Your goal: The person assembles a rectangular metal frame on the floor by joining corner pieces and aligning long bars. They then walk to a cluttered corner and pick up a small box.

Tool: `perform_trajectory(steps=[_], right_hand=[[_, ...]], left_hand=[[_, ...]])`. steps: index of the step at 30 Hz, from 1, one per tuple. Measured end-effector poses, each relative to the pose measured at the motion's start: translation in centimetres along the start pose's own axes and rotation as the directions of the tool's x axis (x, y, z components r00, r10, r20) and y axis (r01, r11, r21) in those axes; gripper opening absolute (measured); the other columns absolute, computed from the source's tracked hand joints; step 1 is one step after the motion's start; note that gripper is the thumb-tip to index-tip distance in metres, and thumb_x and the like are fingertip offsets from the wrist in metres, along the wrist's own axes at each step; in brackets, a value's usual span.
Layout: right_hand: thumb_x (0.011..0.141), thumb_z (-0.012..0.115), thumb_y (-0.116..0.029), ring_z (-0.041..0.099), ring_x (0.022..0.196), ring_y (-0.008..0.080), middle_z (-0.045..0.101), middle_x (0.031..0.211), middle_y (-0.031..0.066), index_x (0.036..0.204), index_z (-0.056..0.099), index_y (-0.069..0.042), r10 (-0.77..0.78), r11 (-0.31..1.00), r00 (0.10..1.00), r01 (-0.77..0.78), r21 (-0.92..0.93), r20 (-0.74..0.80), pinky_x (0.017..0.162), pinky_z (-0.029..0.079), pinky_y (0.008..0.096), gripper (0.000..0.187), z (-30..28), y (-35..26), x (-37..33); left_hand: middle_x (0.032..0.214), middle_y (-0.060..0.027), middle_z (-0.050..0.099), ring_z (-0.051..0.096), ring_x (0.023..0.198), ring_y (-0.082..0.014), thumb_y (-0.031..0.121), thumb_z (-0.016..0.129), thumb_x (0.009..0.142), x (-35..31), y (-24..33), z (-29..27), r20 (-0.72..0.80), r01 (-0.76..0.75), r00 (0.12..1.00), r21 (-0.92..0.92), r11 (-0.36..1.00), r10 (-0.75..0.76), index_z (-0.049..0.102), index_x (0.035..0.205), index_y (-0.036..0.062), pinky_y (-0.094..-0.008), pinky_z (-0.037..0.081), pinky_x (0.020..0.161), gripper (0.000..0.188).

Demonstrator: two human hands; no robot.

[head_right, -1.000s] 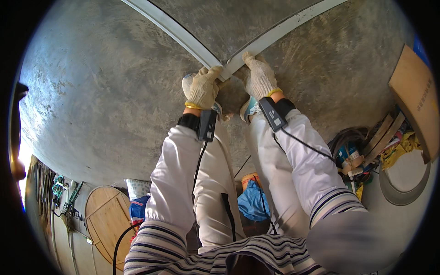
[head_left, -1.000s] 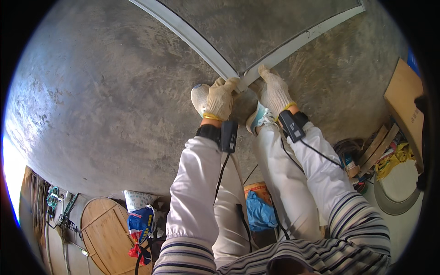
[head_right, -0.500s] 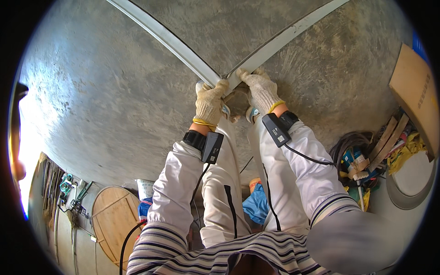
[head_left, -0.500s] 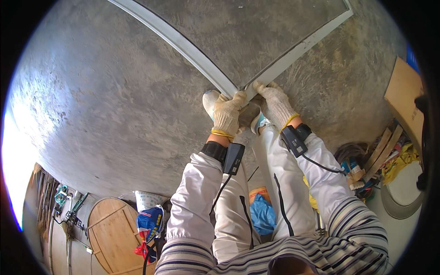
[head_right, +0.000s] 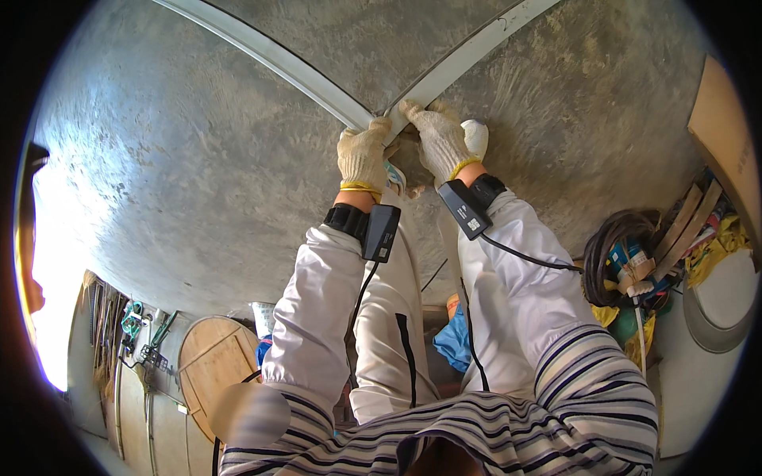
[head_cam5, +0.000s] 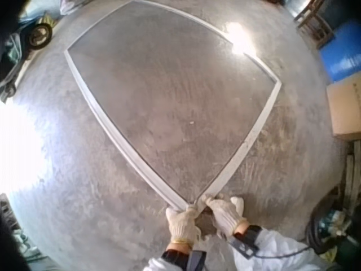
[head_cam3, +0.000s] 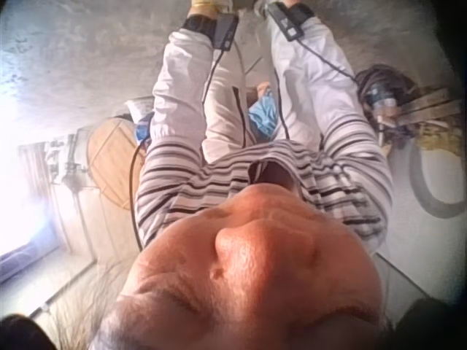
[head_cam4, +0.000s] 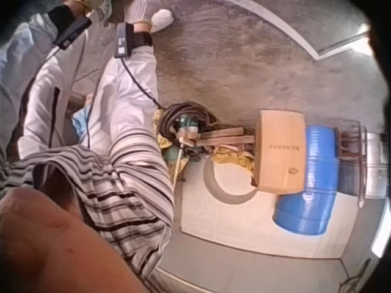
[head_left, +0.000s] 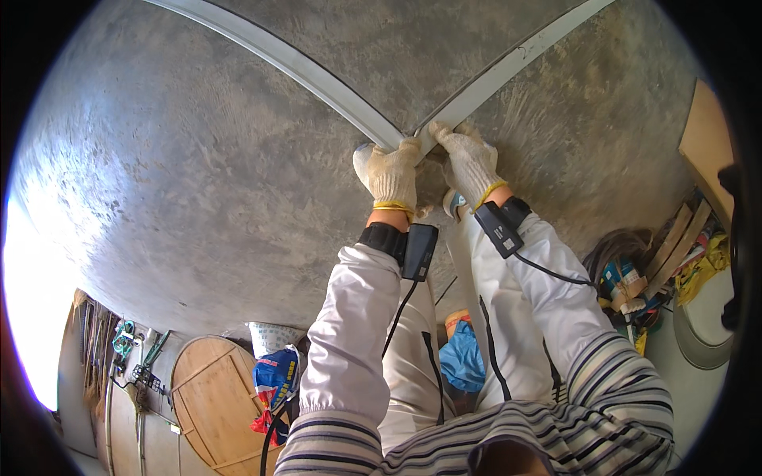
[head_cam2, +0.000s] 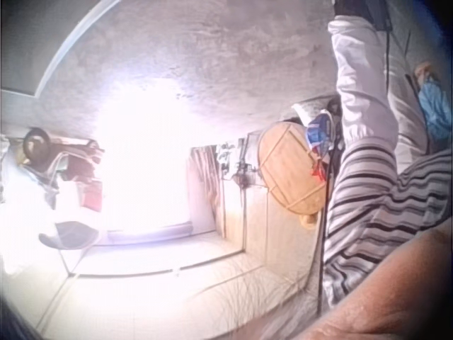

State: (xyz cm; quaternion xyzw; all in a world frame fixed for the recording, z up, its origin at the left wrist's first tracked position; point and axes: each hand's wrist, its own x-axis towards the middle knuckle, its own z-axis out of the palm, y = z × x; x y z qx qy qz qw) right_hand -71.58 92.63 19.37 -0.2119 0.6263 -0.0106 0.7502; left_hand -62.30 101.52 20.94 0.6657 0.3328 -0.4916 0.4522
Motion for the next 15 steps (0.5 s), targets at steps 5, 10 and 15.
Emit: perform_trajectory(steps=[5,10,15], right_hand=[[0.099,0.069,-0.026,0.072,0.089,0.0192,0.071,0.103,0.0074,0.115,0.065,-0.005,0.122,0.988,0.986,-0.109,-0.114,0.11,0.079,0.06,0.0313,0.026,-0.6,1.9,0.7],[0.101,0.065,-0.029,0.073,0.086,0.0201,0.071,0.101,0.0097,0.116,0.064,-0.002,0.218,0.975,0.949,-0.201,-0.099,0.226,0.075,0.061,0.0318,0.03,-1.7,2.5,1.0],[0.103,0.063,-0.028,0.073,0.087,0.0209,0.071,0.101,0.0122,0.118,0.062,0.0,0.222,0.971,0.917,-0.24,0.014,0.332,0.077,0.062,0.034,0.031,-1.5,2.0,0.7]], left_hand=[[0.096,-0.0044,0.073,0.065,0.086,-0.0128,0.034,0.077,0.088,0.4,0.7,-1.9,0.053,-0.025,0.999,0.367,0.93,0.006,0.073,0.108,0.0038,-0.0292,0.052,0.078,0.037],[0.107,-0.0091,0.071,0.067,0.098,-0.0168,0.03,0.072,0.095,3.0,-0.8,-3.9,0.207,-0.025,0.978,0.179,0.984,-0.012,0.067,0.115,-0.0002,-0.031,0.054,0.085,0.036],[0.109,-0.009,0.066,0.064,0.095,-0.016,0.037,0.072,0.092,5.3,-2.7,-5.4,0.351,-0.301,0.908,0.169,0.939,0.228,0.067,0.111,-0.0017,-0.0299,0.053,0.08,0.043]])
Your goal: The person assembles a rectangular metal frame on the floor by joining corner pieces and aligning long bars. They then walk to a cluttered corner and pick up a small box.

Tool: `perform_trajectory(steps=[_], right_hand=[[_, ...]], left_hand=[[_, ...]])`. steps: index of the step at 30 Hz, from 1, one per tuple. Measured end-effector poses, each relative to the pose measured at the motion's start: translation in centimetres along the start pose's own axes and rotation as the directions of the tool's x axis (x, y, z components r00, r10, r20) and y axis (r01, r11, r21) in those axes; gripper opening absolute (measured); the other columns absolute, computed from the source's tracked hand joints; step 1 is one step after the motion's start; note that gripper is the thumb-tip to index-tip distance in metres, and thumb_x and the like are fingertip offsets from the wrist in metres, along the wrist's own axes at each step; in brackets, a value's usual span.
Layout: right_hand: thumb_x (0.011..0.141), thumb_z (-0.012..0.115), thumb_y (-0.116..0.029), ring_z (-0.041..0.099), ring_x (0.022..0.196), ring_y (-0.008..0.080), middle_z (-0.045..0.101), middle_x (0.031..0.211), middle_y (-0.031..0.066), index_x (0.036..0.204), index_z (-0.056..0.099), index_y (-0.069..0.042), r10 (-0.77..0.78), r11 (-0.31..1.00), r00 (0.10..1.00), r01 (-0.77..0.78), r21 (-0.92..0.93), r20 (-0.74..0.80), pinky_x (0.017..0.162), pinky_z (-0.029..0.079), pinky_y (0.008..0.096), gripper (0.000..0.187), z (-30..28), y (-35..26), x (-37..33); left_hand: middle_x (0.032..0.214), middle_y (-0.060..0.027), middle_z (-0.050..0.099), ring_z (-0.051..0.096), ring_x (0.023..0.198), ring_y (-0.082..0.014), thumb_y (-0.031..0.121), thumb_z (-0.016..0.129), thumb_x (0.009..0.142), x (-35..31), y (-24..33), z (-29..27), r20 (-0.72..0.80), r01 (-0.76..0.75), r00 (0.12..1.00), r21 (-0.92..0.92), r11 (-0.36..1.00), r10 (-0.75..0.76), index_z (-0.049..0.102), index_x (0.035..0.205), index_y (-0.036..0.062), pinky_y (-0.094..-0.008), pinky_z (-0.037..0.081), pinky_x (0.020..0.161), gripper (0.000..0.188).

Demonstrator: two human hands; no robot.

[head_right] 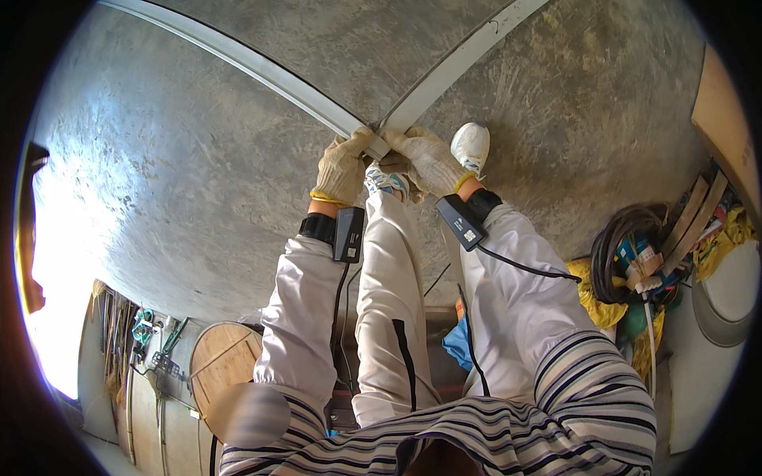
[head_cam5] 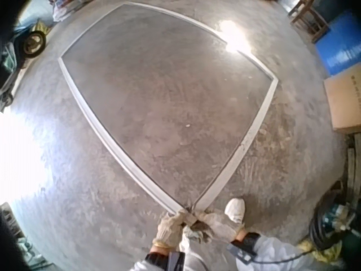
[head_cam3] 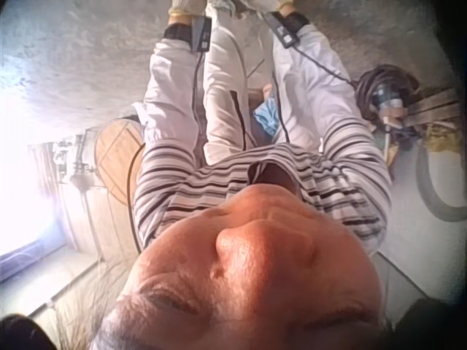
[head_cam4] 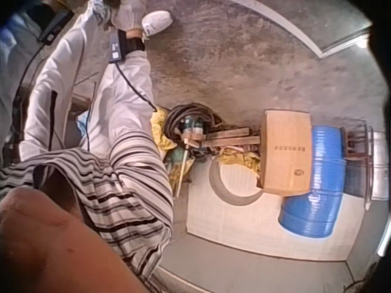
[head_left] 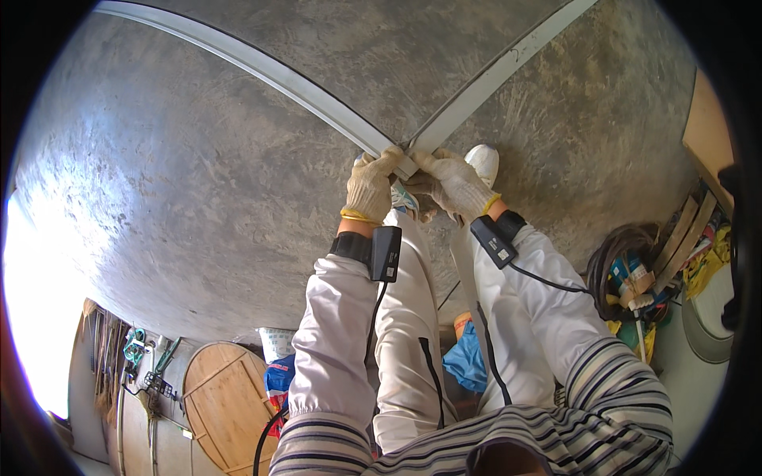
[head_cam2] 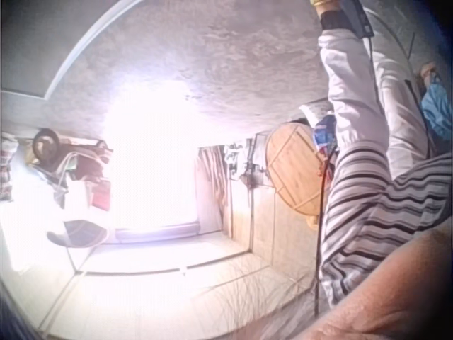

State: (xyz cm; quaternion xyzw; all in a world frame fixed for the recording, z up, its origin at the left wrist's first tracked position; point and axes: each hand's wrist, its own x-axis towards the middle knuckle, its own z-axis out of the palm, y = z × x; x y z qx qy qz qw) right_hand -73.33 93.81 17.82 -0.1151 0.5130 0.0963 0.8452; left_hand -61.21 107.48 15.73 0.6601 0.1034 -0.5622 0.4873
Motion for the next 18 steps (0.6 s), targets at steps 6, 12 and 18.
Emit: perform_trajectory(steps=[6,12,18], right_hand=[[0.101,0.065,-0.024,0.073,0.086,0.0194,0.071,0.1,0.0117,0.111,0.065,0.0,0.065,0.993,0.998,-0.066,0.103,0.007,0.077,0.062,0.033,0.026,0.7,-0.8,-1.0],[0.096,0.072,-0.025,0.072,0.084,0.0158,0.073,0.094,0.0091,0.108,0.067,-0.001,0.113,0.94,0.98,-0.159,-0.303,-0.162,0.075,0.059,0.0285,0.028,0.9,-1.6,-0.6],[0.095,0.074,-0.028,0.068,0.076,0.0119,0.072,0.089,0.0062,0.101,0.069,-0.002,0.07,0.948,0.988,-0.109,-0.3,-0.139,0.068,0.057,0.0264,0.028,0.2,-0.7,0.2]], left_hand=[[0.105,-0.0121,0.068,0.067,0.095,-0.0216,0.016,0.07,0.096,0.5,0.7,0.3,0.04,0.151,0.989,-0.3,0.942,-0.145,0.063,0.107,-0.0035,-0.0365,0.055,0.089,0.024],[0.1,-0.0079,0.071,0.066,0.091,-0.0174,0.035,0.079,0.086,0.8,1.5,0.8,-0.08,0.224,0.969,-0.128,0.966,-0.235,0.069,0.11,-0.0026,-0.0312,0.052,0.083,0.046],[0.101,-0.011,0.072,0.067,0.093,-0.0199,0.04,0.08,0.079,0.6,1.3,1.4,-0.171,0.185,0.974,0.24,0.953,-0.146,0.07,0.108,-0.0048,-0.0327,0.053,0.082,0.054]])
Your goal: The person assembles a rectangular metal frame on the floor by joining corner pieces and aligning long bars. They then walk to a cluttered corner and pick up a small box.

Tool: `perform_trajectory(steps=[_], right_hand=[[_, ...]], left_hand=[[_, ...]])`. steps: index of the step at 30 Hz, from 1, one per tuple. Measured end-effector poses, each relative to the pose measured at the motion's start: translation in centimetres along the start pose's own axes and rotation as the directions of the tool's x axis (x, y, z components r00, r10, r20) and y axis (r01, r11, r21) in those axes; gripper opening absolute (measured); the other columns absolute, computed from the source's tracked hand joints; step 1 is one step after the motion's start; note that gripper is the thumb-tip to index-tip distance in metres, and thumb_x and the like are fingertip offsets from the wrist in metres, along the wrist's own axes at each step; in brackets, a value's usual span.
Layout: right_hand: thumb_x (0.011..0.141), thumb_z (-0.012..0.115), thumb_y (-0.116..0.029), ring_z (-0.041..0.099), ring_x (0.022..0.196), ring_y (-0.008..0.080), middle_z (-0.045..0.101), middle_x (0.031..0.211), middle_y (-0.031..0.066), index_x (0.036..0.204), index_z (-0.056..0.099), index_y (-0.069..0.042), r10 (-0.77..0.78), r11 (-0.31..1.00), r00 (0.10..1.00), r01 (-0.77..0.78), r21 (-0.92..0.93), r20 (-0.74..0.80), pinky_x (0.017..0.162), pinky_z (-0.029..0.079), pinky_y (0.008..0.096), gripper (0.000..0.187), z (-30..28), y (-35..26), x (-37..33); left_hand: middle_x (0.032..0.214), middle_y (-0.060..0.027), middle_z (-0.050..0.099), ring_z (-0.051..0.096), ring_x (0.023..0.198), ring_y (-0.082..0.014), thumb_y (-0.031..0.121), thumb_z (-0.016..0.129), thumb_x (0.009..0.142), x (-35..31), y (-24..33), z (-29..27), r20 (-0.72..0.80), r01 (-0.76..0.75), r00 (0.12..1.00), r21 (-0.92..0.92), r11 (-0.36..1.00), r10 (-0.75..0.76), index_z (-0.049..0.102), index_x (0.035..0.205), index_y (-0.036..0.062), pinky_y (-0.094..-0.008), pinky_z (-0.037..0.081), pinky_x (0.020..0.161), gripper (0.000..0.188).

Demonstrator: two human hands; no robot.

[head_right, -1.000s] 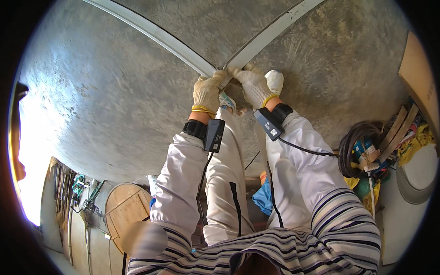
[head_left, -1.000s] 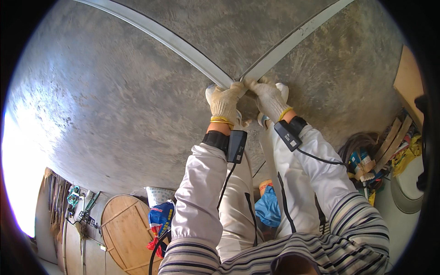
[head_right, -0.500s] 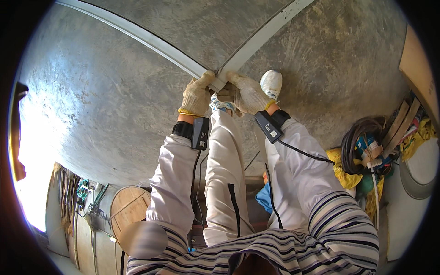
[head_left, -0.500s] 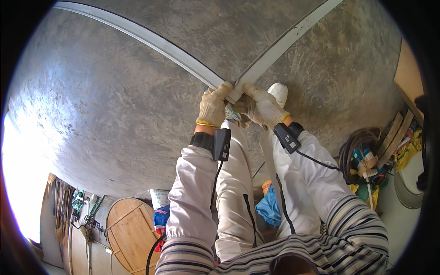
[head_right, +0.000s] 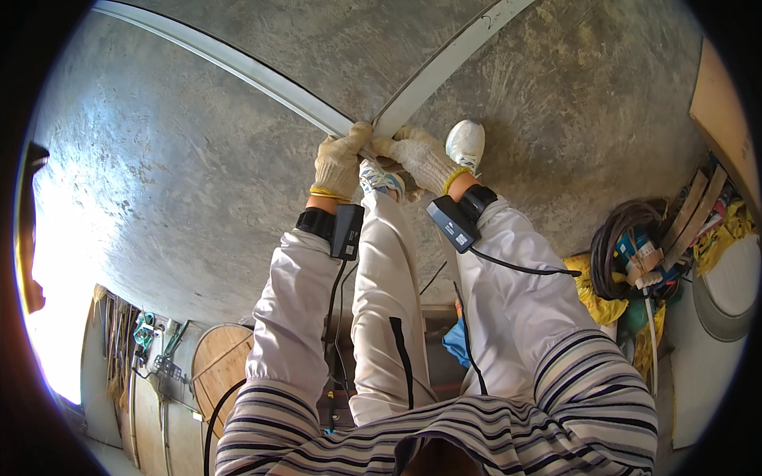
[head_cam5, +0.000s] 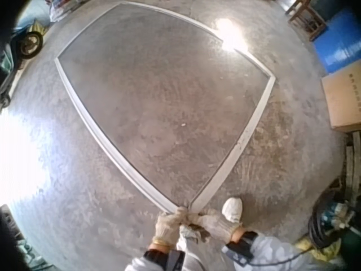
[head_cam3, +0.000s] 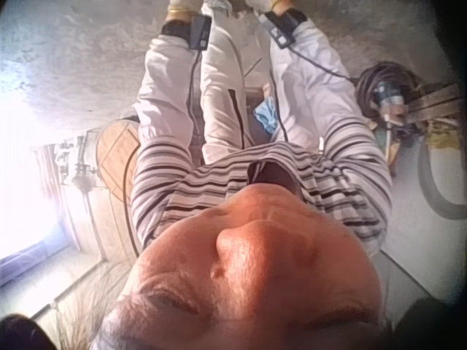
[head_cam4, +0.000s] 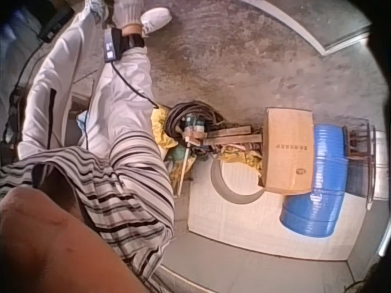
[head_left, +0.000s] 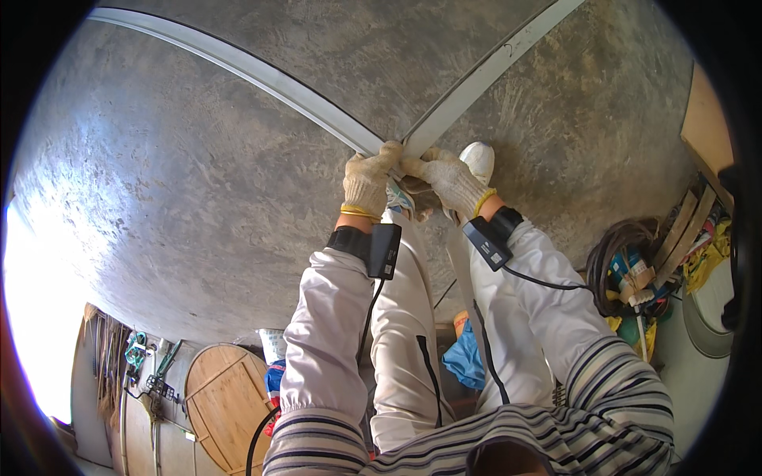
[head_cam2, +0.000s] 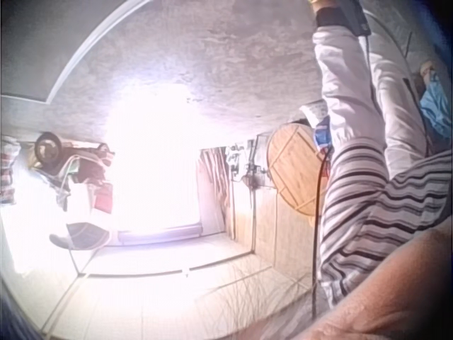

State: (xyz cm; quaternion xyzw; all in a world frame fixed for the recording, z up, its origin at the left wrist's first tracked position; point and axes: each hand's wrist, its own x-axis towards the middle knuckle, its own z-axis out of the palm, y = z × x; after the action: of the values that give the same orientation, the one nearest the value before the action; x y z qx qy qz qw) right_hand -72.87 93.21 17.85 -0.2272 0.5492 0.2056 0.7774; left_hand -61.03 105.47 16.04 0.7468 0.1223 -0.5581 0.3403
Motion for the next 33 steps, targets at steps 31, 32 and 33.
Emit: perform_trajectory(steps=[31,32,33], right_hand=[[0.097,0.066,-0.013,0.071,0.08,0.021,0.074,0.099,0.0099,0.13,0.059,0.001,-0.158,0.987,0.972,0.152,-0.043,-0.176,0.074,0.06,0.0348,0.036,-7.9,-4.8,-1.6],[0.1,0.063,-0.016,0.071,0.089,0.0237,0.071,0.11,0.0134,0.135,0.055,0.002,-0.213,0.971,0.946,0.232,0.051,-0.244,0.08,0.061,0.0383,0.04,-9.3,-5.4,-2.0],[0.1,0.063,-0.019,0.07,0.094,0.0256,0.067,0.118,0.0161,0.137,0.053,0.002,-0.202,0.953,0.928,0.26,0.156,-0.313,0.085,0.061,0.0397,0.044,-10.6,-6.2,-1.7]], left_hand=[[0.108,-0.0162,0.071,0.071,0.096,-0.0299,0.017,0.069,0.095,-1.0,-5.2,-4.7,0.134,0.04,0.989,-0.648,0.761,0.063,0.068,0.118,0.0059,-0.0374,0.057,0.085,0.026],[0.106,-0.0162,0.073,0.071,0.097,-0.0308,0.019,0.074,0.092,-1.6,-5.8,-6.7,0.147,0.002,0.985,-0.548,0.836,0.093,0.068,0.114,0.0033,-0.0358,0.058,0.083,0.028],[0.107,-0.0165,0.073,0.071,0.098,-0.0312,0.02,0.075,0.091,-2.1,-6.4,-9.2,0.132,-0.227,0.958,-0.2,0.953,0.255,0.067,0.116,0.0024,-0.0369,0.058,0.084,0.031]])
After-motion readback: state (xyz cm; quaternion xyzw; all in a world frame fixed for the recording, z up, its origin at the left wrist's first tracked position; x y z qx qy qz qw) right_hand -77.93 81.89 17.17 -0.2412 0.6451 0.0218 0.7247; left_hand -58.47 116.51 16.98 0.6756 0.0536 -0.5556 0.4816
